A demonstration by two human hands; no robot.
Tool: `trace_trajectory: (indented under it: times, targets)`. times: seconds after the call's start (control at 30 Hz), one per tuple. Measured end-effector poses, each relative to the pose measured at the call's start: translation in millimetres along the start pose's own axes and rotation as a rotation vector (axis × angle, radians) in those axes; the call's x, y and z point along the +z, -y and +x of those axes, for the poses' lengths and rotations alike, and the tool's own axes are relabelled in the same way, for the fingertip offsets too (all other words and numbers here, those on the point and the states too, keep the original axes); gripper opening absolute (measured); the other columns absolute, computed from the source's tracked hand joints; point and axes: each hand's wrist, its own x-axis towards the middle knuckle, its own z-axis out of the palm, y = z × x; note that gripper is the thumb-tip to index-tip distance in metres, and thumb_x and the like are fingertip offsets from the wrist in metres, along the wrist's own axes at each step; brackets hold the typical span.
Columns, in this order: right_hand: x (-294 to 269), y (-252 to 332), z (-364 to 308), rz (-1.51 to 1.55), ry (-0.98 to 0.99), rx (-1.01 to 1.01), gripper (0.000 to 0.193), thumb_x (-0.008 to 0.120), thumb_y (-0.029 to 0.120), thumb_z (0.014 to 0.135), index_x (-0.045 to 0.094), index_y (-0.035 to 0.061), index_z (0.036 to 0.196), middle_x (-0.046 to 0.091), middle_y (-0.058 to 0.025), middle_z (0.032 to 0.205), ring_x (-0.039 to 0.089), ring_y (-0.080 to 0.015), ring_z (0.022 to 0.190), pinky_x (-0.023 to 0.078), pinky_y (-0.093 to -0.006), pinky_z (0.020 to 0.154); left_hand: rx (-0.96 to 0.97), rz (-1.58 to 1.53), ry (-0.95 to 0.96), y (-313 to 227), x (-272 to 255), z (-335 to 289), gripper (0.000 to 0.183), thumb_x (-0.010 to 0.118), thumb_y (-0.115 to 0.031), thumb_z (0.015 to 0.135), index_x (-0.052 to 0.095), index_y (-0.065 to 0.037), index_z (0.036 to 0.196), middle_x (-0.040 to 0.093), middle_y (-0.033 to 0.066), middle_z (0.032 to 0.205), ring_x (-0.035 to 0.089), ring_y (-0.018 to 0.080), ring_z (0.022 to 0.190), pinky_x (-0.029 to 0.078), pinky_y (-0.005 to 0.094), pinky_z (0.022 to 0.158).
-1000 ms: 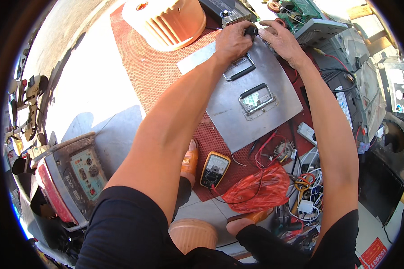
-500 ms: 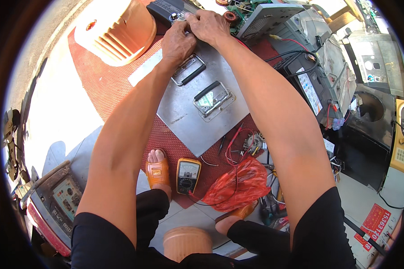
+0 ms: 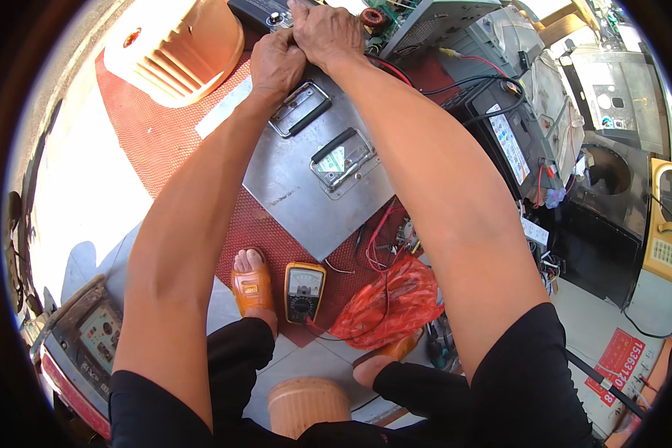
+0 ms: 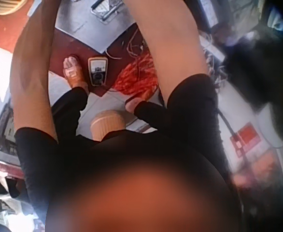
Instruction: The person sits on the floor and uses a multimeter to test a battery and a metal device with two slots. They then retrieve a white cable from a red plastic bag, untangle it, and use pliers to strip the insulation from the cable ends.
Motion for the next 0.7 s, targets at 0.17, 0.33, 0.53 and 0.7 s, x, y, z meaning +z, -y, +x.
trace_trajectory:
  times: [0.17, 0.33, 0.53, 0.7]
  targets:
    - [-9, 12, -1, -0.096, 0.021, 0.118, 0.068, 0.048, 0.058, 0.107, 0.082, -0.0012, 0.100, 0.078, -0.0279, 0.107, 0.075, -0.0436, 0.105, 0.057, -0.0498, 0.096, -0.064, 0.015, 0.030, -7, -3, -2, 0.032, 0.059, -0.018, 0.091, 0.077, -0.005, 0.113, 0.073, 0.0283, 0.105, 0.070, 0.0479, 0.103, 0.055, 0.0490, 0.093]
    - [-39, 21, -68, -0.054, -0.293, -0.146, 0.040, 0.063, 0.040, 0.103, 0.071, 0.0017, 0.112, 0.064, -0.0189, 0.116, 0.059, -0.0373, 0.113, 0.044, -0.0524, 0.098, -0.050, -0.080, -0.037, -13, -4, -6, 0.040, 0.074, -0.033, 0.091, 0.068, 0.001, 0.111, 0.076, 0.0246, 0.106, 0.073, 0.0404, 0.101, 0.055, 0.0426, 0.092]
    - [-142, 29, -346, 0.123, 0.108, -0.154, 0.029, 0.074, 0.010, 0.091, 0.064, 0.0015, 0.118, 0.062, -0.0144, 0.116, 0.062, -0.0337, 0.110, 0.048, -0.0451, 0.093, -0.024, 0.110, -0.012, 4, 0, 2, 0.032, 0.056, -0.028, 0.104, 0.065, -0.003, 0.122, 0.073, 0.0235, 0.116, 0.070, 0.0385, 0.112, 0.052, 0.0472, 0.098]
    - [-262, 31, -524, -0.289, 1.500, 0.320, 0.035, 0.071, 0.025, 0.091, 0.076, 0.0078, 0.121, 0.076, -0.0185, 0.122, 0.072, -0.0321, 0.119, 0.057, -0.0491, 0.095, -0.191, -0.241, 0.226, -6, -36, -9, 0.045, 0.058, -0.034, 0.105, 0.063, 0.003, 0.131, 0.068, 0.0281, 0.122, 0.062, 0.0448, 0.122, 0.048, 0.0496, 0.104]
